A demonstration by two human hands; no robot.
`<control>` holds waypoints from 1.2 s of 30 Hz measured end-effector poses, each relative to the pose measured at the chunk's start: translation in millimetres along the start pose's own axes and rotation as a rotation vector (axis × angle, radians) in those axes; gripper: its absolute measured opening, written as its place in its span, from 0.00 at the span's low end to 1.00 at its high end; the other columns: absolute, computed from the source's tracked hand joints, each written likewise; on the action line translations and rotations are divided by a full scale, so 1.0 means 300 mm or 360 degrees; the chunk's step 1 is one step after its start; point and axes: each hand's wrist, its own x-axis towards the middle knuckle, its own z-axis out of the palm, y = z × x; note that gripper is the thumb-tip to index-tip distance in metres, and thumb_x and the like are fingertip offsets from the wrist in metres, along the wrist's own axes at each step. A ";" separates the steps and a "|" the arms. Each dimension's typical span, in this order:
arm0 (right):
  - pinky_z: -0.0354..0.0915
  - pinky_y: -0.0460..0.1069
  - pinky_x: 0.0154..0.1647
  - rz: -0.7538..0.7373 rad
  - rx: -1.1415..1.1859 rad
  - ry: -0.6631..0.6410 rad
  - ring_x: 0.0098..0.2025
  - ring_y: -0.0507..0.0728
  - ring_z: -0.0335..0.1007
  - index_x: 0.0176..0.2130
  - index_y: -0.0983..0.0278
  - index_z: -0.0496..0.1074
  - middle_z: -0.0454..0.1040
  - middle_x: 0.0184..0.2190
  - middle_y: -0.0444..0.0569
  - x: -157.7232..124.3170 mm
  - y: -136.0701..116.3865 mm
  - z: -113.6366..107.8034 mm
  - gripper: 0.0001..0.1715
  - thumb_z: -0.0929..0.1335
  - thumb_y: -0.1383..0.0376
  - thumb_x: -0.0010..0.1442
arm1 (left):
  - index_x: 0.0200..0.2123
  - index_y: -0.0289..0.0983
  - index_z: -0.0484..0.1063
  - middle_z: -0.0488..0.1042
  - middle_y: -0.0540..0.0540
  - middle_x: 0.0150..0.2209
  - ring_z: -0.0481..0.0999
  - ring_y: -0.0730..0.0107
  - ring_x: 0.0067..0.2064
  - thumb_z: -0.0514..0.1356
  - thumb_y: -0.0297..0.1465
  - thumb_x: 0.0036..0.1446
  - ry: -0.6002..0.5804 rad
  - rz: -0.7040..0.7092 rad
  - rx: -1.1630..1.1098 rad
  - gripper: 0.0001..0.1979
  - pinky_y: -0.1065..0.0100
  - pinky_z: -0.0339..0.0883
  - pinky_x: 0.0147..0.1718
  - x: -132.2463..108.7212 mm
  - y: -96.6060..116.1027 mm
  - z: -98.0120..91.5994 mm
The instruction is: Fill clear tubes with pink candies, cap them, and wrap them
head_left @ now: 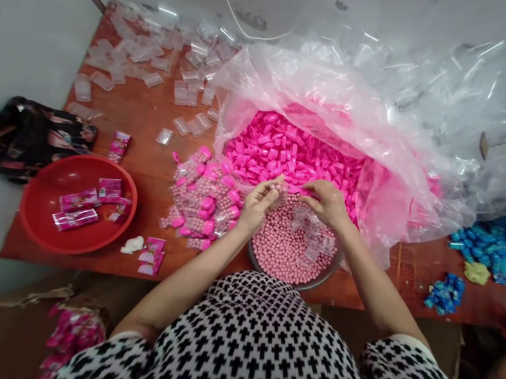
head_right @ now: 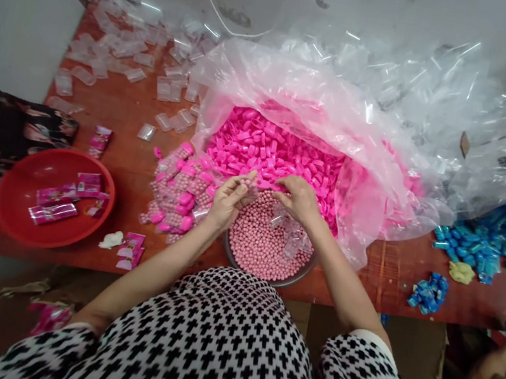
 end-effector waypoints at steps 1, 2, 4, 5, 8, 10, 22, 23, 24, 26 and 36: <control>0.65 0.53 0.48 -0.0009 0.0143 -0.0015 0.43 0.59 0.71 0.42 0.63 0.75 0.77 0.39 0.52 -0.024 -0.025 0.009 0.17 0.69 0.54 0.56 | 0.35 0.37 0.73 0.77 0.50 0.37 0.76 0.74 0.37 0.70 0.38 0.43 -0.0022 -0.0008 0.0000 0.17 0.69 0.73 0.40 -0.004 -0.002 0.013; 0.65 0.53 0.49 0.0008 0.0296 -0.0021 0.44 0.58 0.72 0.43 0.62 0.75 0.77 0.41 0.51 -0.045 -0.048 0.019 0.19 0.70 0.54 0.55 | 0.35 0.37 0.73 0.77 0.50 0.37 0.76 0.74 0.36 0.70 0.38 0.43 -0.0049 -0.0016 0.0014 0.16 0.70 0.73 0.39 -0.012 -0.004 0.021; 0.65 0.53 0.51 0.0119 0.0625 -0.0003 0.46 0.58 0.72 0.44 0.60 0.75 0.77 0.44 0.49 -0.081 -0.084 0.038 0.20 0.71 0.53 0.54 | 0.34 0.37 0.74 0.77 0.49 0.36 0.77 0.74 0.35 0.69 0.38 0.44 -0.0114 -0.0016 0.0078 0.15 0.70 0.73 0.37 -0.037 -0.009 0.029; 0.65 0.53 0.51 0.0189 0.0785 0.0007 0.47 0.58 0.72 0.44 0.59 0.75 0.77 0.45 0.49 -0.095 -0.097 0.046 0.20 0.71 0.54 0.54 | 0.33 0.36 0.74 0.78 0.49 0.36 0.77 0.74 0.35 0.69 0.38 0.45 -0.0148 -0.0005 0.0127 0.15 0.70 0.73 0.37 -0.051 -0.011 0.029; 0.66 0.53 0.52 0.0310 0.1116 -0.0026 0.48 0.57 0.72 0.45 0.59 0.75 0.77 0.46 0.48 -0.130 -0.122 0.052 0.18 0.70 0.55 0.56 | 0.35 0.36 0.75 0.78 0.48 0.36 0.77 0.71 0.36 0.68 0.39 0.46 -0.0221 0.0019 0.0284 0.16 0.68 0.72 0.40 -0.095 -0.012 0.020; 0.67 0.52 0.48 0.0292 0.1111 -0.0121 0.45 0.56 0.74 0.46 0.59 0.74 0.77 0.45 0.47 -0.148 -0.135 0.038 0.19 0.69 0.56 0.56 | 0.36 0.35 0.75 0.78 0.47 0.36 0.78 0.69 0.37 0.68 0.40 0.45 -0.0257 0.0001 0.0362 0.17 0.66 0.73 0.40 -0.122 -0.008 0.014; 0.68 0.49 0.39 0.0000 0.0416 0.0150 0.37 0.53 0.72 0.48 0.63 0.70 0.75 0.39 0.50 -0.223 -0.200 -0.021 0.17 0.67 0.59 0.60 | 0.43 0.35 0.75 0.78 0.45 0.40 0.77 0.66 0.40 0.59 0.39 0.56 -0.0369 0.0311 0.1055 0.16 0.65 0.72 0.41 -0.215 -0.020 -0.049; 0.68 0.50 0.42 -0.0084 0.0385 0.0142 0.40 0.54 0.72 0.48 0.62 0.69 0.75 0.41 0.50 -0.225 -0.214 -0.017 0.17 0.67 0.60 0.60 | 0.44 0.36 0.75 0.78 0.45 0.40 0.77 0.66 0.40 0.59 0.38 0.56 -0.0376 0.0349 0.1120 0.15 0.65 0.72 0.41 -0.219 -0.022 -0.051; 0.67 0.51 0.44 -0.0169 0.0337 0.0126 0.41 0.55 0.71 0.49 0.62 0.69 0.74 0.41 0.51 -0.226 -0.229 -0.014 0.17 0.66 0.60 0.61 | 0.44 0.36 0.75 0.78 0.45 0.40 0.77 0.66 0.40 0.59 0.37 0.56 -0.0374 0.0391 0.1179 0.15 0.66 0.72 0.41 -0.222 -0.022 -0.053; 0.67 0.52 0.44 -0.0307 0.0229 0.0100 0.41 0.55 0.70 0.51 0.61 0.68 0.74 0.40 0.51 -0.226 -0.253 -0.013 0.17 0.65 0.62 0.62 | 0.44 0.36 0.75 0.79 0.44 0.41 0.78 0.66 0.41 0.59 0.36 0.56 -0.0368 0.0483 0.1276 0.15 0.66 0.72 0.41 -0.228 -0.016 -0.053; 0.67 0.53 0.39 -0.0542 0.0071 0.0070 0.37 0.56 0.67 0.50 0.62 0.65 0.70 0.34 0.51 -0.267 -0.272 -0.001 0.15 0.63 0.66 0.63 | 0.38 0.36 0.78 0.80 0.45 0.39 0.79 0.67 0.39 0.60 0.35 0.57 -0.0495 0.0714 0.1433 0.11 0.67 0.72 0.41 -0.244 0.037 -0.052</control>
